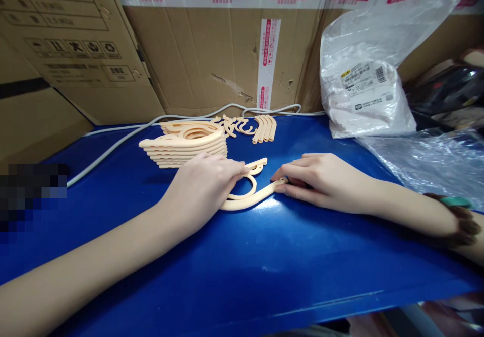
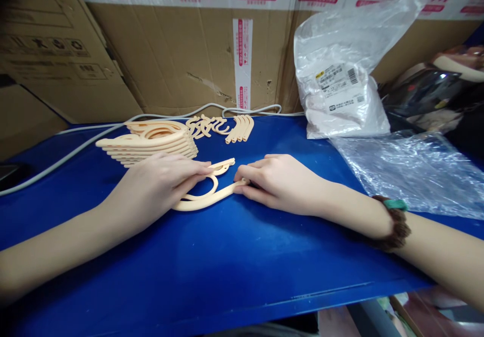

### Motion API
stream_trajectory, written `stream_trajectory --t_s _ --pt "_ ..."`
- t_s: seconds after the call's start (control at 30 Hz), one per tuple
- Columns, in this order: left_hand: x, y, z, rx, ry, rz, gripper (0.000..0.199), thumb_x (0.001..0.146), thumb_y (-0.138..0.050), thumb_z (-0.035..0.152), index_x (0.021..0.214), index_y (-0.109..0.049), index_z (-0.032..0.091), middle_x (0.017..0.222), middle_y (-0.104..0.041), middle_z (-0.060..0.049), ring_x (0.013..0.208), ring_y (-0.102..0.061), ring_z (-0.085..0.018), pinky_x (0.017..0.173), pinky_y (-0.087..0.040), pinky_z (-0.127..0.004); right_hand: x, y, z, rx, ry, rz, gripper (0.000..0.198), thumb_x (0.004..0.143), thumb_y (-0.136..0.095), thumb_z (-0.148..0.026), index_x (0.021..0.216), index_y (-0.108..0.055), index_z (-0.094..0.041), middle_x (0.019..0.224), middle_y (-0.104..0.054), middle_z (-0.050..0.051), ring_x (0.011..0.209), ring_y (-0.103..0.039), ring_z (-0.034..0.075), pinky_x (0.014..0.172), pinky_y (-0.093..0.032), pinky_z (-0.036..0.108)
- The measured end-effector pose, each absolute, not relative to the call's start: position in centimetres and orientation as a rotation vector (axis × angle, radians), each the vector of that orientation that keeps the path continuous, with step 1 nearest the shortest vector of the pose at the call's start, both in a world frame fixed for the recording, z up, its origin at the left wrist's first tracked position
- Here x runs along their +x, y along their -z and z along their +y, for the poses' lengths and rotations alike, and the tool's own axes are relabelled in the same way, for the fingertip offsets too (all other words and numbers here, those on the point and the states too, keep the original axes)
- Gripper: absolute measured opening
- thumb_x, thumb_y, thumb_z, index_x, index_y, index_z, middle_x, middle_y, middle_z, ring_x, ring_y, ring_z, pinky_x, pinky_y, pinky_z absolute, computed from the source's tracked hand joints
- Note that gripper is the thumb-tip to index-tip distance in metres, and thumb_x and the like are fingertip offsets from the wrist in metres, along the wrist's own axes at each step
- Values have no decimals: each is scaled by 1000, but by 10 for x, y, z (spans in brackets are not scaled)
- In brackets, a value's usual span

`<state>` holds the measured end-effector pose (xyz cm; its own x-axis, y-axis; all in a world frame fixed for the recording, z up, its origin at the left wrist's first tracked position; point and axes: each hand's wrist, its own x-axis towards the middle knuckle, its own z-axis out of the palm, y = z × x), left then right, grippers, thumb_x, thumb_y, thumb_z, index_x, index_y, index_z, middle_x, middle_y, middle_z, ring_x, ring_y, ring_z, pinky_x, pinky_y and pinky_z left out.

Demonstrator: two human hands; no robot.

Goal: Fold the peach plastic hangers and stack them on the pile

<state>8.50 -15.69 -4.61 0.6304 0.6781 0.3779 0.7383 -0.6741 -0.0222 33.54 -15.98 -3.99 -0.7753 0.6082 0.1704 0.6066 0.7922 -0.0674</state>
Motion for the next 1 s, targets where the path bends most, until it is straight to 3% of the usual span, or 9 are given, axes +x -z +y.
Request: stream_trajectory --t_s 0.4,0.6,0.83,1.0 --pt "84 45 -156 -2645 489 -989 29 91 -51 11 102 -75 23 99 -77 -3 84 -72 -21 70 -55 -30 331 30 -165 -749 -39 -2795 36 102 -39 -36 94 -69 -18 79 -71 4 69 -62 15 67 -39 29" --pt "83 45 -156 -2613 541 -941 28 92 -53 11 100 -76 23 99 -77 -2 79 -72 -21 64 -53 -29 320 12 -124 -1052 149 -2647 27 97 -47 -32 110 -65 -16 105 -72 9 91 -66 21 77 -44 31" --pt "83 44 -156 -2622 570 -906 29 88 -54 5 100 -75 20 102 -77 -4 80 -73 -22 63 -54 -31 279 0 -50 -1184 297 -2722 37 95 -49 -36 122 -63 -13 115 -66 14 102 -62 25 78 -42 31" --pt "83 46 -155 -2638 548 -912 27 87 -56 6 101 -75 19 103 -76 -5 81 -72 -24 66 -54 -33 244 8 -27 -1266 264 -2705 36 90 -54 -45 100 -71 -15 101 -70 14 96 -63 28 73 -42 33"
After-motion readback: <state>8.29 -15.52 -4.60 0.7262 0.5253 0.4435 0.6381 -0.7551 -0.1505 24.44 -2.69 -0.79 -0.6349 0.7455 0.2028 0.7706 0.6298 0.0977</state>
